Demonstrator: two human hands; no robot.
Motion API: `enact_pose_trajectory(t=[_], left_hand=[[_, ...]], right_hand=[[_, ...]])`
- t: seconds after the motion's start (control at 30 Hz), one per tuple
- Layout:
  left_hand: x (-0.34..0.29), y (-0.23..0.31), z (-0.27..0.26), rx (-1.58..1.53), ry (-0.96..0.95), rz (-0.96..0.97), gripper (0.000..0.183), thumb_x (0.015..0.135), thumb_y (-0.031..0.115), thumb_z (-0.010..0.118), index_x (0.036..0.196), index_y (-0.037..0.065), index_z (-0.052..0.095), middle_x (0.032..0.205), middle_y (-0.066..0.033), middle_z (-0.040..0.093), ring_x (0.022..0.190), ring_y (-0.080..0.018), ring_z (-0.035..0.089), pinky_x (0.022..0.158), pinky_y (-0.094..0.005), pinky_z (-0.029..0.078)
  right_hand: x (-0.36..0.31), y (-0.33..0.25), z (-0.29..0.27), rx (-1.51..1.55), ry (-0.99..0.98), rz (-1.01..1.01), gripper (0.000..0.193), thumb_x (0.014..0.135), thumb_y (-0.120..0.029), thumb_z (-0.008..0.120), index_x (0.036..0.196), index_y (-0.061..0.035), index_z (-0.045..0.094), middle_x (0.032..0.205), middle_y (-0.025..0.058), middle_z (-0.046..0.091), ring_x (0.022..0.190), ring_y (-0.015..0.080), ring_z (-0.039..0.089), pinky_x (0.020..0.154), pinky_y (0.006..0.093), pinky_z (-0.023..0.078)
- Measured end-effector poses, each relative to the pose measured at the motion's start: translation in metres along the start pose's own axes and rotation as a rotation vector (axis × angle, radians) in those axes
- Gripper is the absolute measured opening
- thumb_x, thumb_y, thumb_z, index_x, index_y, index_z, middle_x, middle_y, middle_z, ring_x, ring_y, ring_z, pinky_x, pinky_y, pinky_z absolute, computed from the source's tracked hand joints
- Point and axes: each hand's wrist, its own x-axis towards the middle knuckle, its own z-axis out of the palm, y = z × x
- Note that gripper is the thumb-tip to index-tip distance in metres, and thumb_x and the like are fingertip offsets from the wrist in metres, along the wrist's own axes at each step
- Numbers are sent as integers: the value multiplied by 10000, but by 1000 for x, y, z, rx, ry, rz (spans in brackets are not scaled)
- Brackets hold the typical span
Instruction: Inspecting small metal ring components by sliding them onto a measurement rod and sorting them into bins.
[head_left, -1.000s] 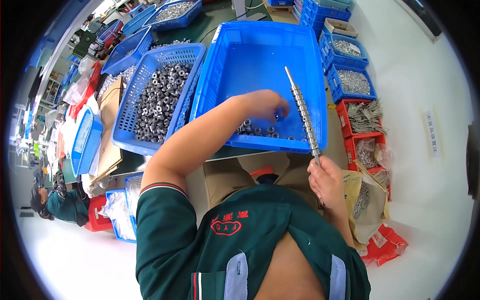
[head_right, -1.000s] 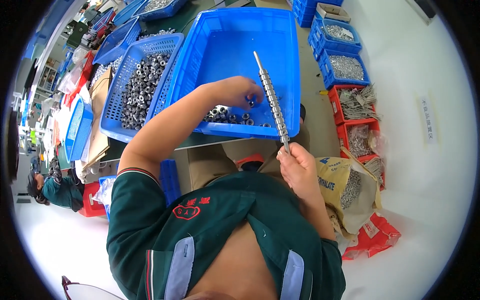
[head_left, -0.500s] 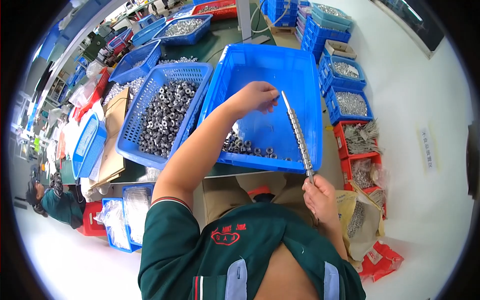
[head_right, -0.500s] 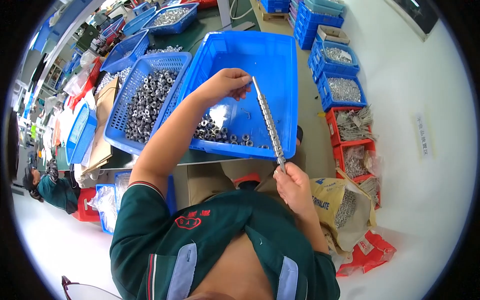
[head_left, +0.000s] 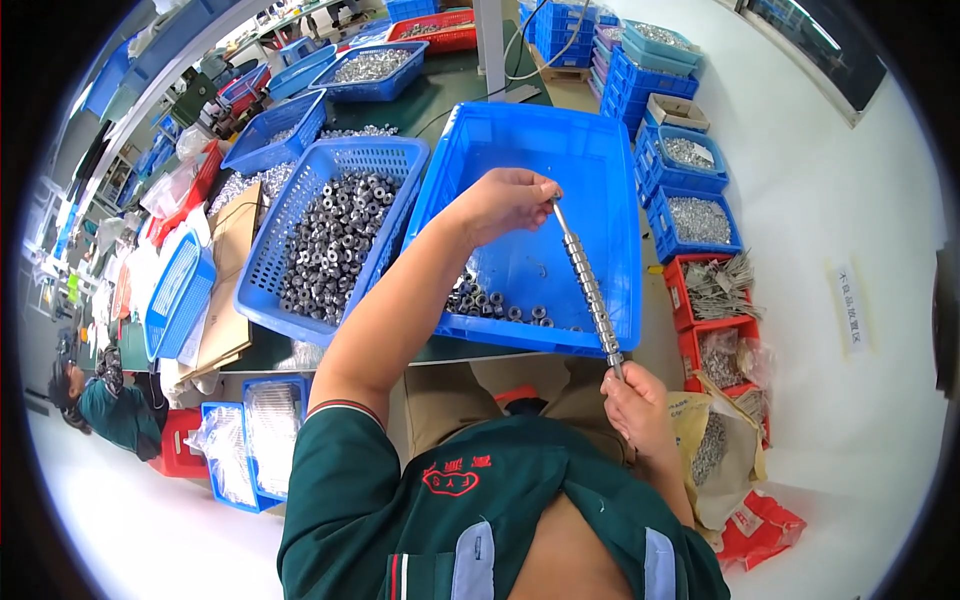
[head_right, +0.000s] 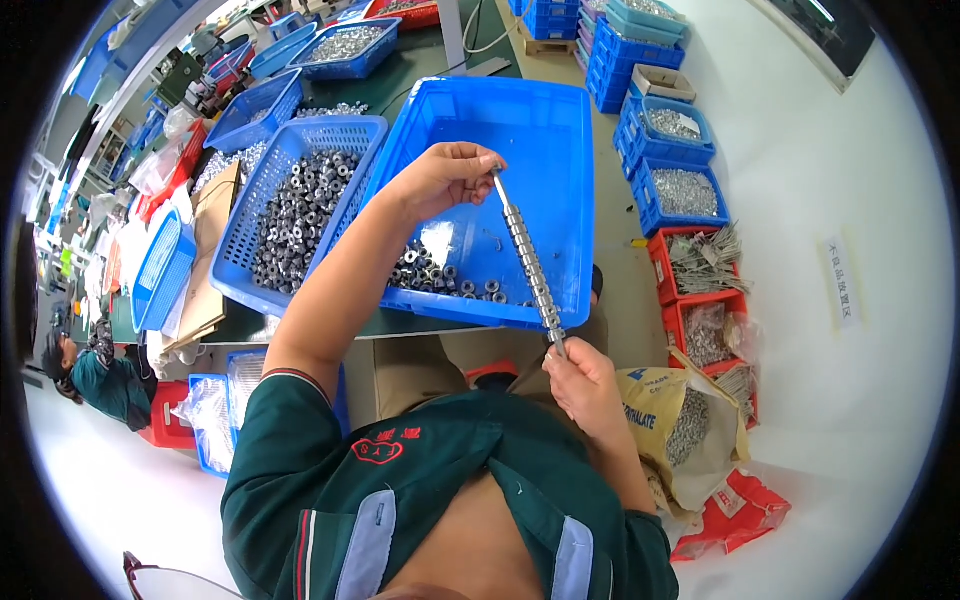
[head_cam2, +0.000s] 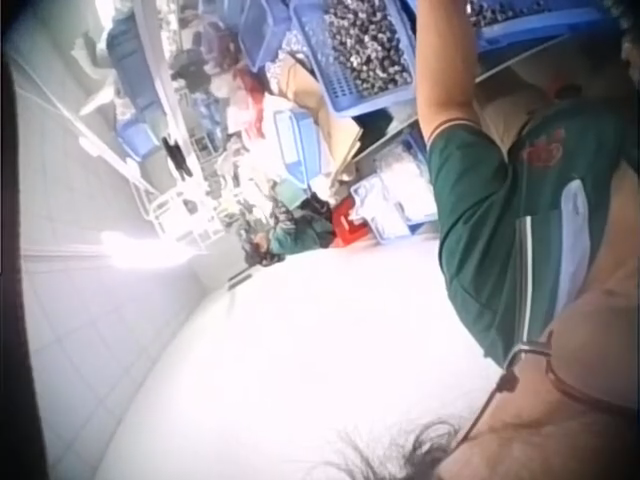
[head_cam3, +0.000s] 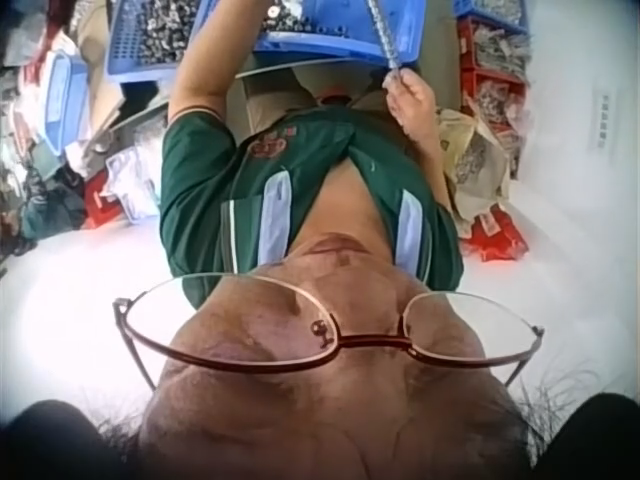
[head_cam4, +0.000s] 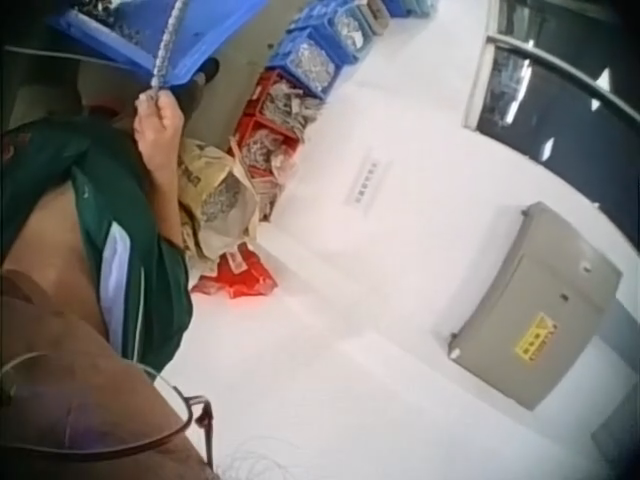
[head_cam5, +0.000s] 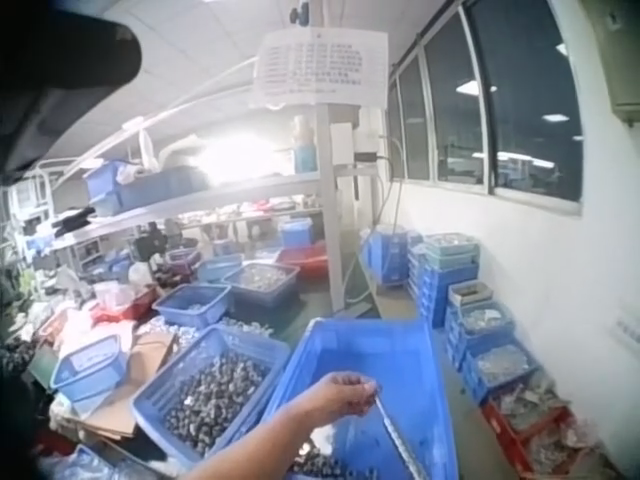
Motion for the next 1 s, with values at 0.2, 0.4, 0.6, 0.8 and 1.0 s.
enact_pose_trajectory(t=[0.2,0.4,0.6,0.8,1.0], left_hand=[[-1,-4,0,-136,-70,-5,263,865,207,639,986,-14,566,813,-48,561,692,-132,527,637,-269,437],[-3,-3,1,-229,-79,-10,259,857,199,645,1006,-1,573,830,-45,561,742,-133,528,684,-275,428],[0,-6,2,-253,-262,106,248,861,166,630,1035,-5,584,884,-58,586,771,-131,530,723,-286,438],[2,-9,0,-290,-308,83,259,833,184,664,1017,9,616,899,-62,609,806,-146,552,734,-277,448],[1,-10,3,-204,-245,52,246,839,182,665,978,-9,597,837,-54,593,731,-129,544,728,-281,447]], right_hand=[[0,-1,4,56,-5,-4,117,914,-107,485,840,-19,500,555,-44,400,413,14,333,368,175,248],[0,-5,13,25,8,-3,139,925,-121,471,839,-15,499,537,-35,401,405,22,326,368,180,251],[0,-5,9,208,-88,-21,183,947,-152,451,828,-22,496,518,-27,396,394,27,327,365,184,250],[2,-6,15,39,-23,-5,180,943,-158,459,833,-22,501,527,-31,402,406,25,335,371,185,257],[6,-2,19,-70,7,-77,185,941,-163,466,825,-21,491,535,-28,407,410,26,336,375,185,259]])
